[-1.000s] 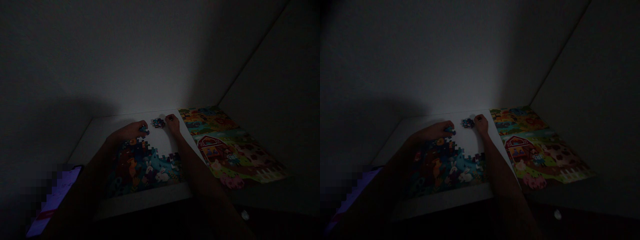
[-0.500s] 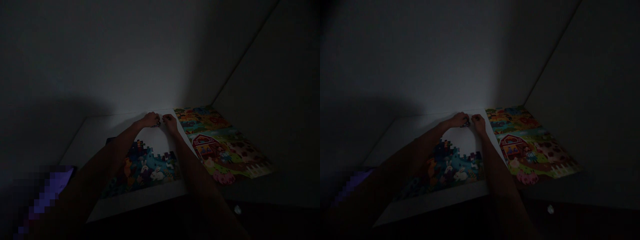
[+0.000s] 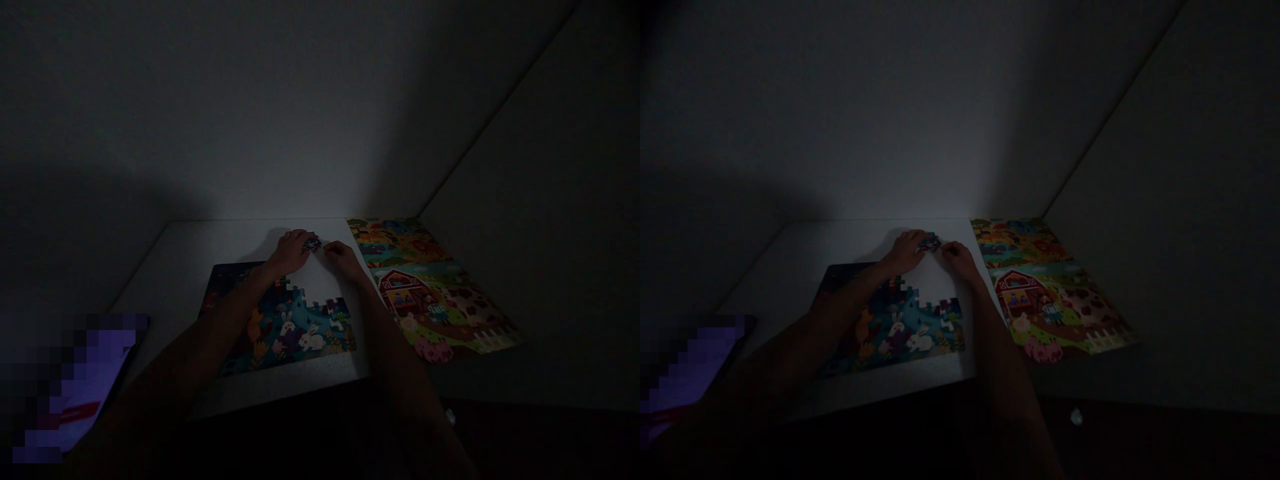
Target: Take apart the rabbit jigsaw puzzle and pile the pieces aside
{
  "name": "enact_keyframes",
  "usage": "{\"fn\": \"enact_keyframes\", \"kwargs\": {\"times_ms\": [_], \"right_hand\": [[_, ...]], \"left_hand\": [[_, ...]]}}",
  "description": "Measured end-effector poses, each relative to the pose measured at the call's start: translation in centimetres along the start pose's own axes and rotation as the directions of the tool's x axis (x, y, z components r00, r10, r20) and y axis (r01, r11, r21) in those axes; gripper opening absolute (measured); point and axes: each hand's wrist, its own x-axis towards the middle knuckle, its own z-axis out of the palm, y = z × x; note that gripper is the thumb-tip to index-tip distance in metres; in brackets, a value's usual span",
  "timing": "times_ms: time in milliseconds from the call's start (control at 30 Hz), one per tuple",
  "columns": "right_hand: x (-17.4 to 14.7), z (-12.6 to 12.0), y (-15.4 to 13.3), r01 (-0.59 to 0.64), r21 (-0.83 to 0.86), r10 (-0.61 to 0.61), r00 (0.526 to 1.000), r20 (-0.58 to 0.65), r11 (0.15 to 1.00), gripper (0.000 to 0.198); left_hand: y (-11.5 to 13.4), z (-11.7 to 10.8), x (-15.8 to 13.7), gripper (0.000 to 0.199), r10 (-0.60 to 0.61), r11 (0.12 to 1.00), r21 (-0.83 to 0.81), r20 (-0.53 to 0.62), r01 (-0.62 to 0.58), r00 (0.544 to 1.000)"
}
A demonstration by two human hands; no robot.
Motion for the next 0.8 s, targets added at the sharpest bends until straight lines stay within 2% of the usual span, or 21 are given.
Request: {"fn": "enact_keyframes", "kwargs": {"times_ms": [67, 167, 267, 367, 500, 633, 800], "right_hand": [[0.1, -0.1, 0.1, 0.004, -0.015, -0.004, 1.000, 0.004, 1.000, 0.017], [0.1, -0.4, 0.3, 0.013, -0.034, -0.012, 1.000, 0.025, 0.999, 0.019], [0.1, -0.5, 0.5, 0.039, -0.054, -0.036, 0.998, 0.056, 0.998, 0.021], [0.2, -0.6, 0.6, 0.059, -0.124, -0.048, 0.995, 0.091, 0.991, 0.022], [-0.7, -1.0, 0.4, 0.072, -0.276, -0.013, 0.978, 0.207, 0.958, 0.021], [-4.3, -1.8, -0.3, 0.154, -0.422, -0.012, 0.947, 0.321, 0.894, 0.024], [-9.3, -2.3, -0.4, 0.220, -0.489, -0.071, 0.950, 0.305, 0.844, 0.039]], "left_hand": [[0.7, -0.3, -3.1, 0.047, -0.043, 0.998, 0.043, 0.051, 0.041, 0.998], [2.0, -0.6, -8.5, 0.050, -0.061, 0.993, 0.113, 0.165, 0.042, 0.984], [3.5, -0.1, -13.8, 0.067, -0.107, 0.985, 0.147, 0.143, 0.085, 0.984], [4.3, 1.1, -17.4, 0.080, -0.101, 0.982, 0.165, 0.069, 0.088, 0.993], [4.1, 2.2, -18.5, 0.077, -0.088, 0.971, 0.218, -0.065, 0.100, 0.994], [2.5, 1.8, -17.9, 0.077, -0.081, 0.970, 0.222, -0.084, 0.098, 0.993], [1.0, 1.0, -17.6, 0.075, -0.041, 0.978, 0.198, -0.112, 0.063, 0.993]]}}
